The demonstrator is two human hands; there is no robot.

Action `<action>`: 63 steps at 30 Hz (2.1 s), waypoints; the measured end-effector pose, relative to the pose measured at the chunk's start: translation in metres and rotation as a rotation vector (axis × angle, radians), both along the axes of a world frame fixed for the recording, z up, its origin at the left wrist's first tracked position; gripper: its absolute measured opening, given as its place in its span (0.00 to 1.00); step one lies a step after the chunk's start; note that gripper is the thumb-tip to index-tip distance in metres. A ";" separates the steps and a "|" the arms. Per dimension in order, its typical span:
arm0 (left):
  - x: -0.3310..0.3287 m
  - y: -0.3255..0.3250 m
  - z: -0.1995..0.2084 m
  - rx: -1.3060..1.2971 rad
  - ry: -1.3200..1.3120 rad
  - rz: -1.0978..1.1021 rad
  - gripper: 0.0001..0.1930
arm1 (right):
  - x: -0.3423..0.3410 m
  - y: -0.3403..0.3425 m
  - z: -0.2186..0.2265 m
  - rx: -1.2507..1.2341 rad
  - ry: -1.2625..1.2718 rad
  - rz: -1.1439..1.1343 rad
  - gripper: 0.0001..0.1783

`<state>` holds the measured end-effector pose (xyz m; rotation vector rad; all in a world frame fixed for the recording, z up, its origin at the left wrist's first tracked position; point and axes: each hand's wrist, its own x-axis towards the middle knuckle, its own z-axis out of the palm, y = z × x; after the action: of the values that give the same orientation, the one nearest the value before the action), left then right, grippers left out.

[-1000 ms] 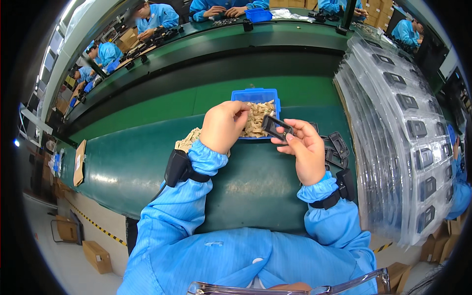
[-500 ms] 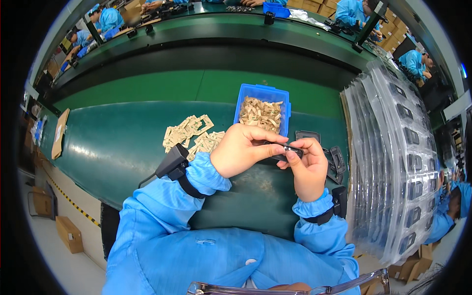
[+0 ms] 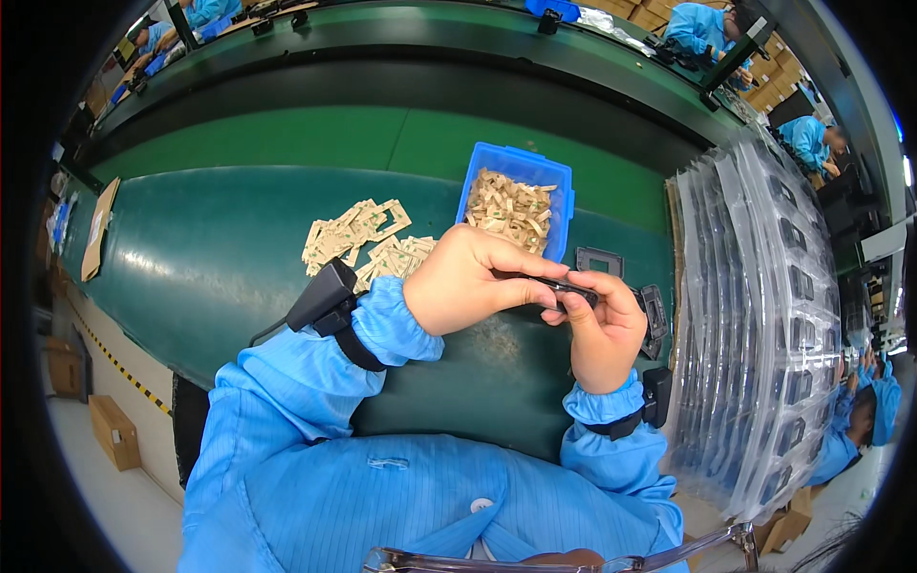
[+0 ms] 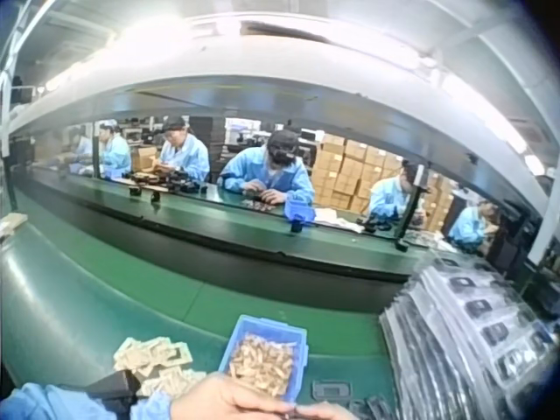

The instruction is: The person is assembling small electronic components on a factory assembly line.

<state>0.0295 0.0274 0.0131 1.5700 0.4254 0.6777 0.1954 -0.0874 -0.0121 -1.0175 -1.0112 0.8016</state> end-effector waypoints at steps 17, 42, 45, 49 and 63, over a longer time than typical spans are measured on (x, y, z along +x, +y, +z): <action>0.001 0.001 -0.006 0.000 -0.049 -0.018 0.14 | -0.002 -0.001 -0.002 0.026 -0.017 -0.012 0.10; 0.001 0.003 -0.018 0.146 -0.130 -0.021 0.13 | -0.003 0.001 -0.005 0.050 -0.048 -0.063 0.08; 0.003 -0.002 -0.020 0.129 -0.132 0.002 0.11 | -0.005 0.000 -0.005 0.034 -0.035 -0.080 0.07; 0.008 -0.006 -0.016 0.318 -0.036 0.082 0.07 | -0.005 -0.004 -0.001 -0.055 0.011 -0.088 0.09; 0.004 -0.001 -0.007 0.748 0.222 0.150 0.13 | -0.001 -0.002 -0.003 -0.237 0.217 0.082 0.11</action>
<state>0.0337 0.0267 0.0056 2.3528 0.4862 0.8349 0.1947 -0.0892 -0.0147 -1.0682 -0.7876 1.0944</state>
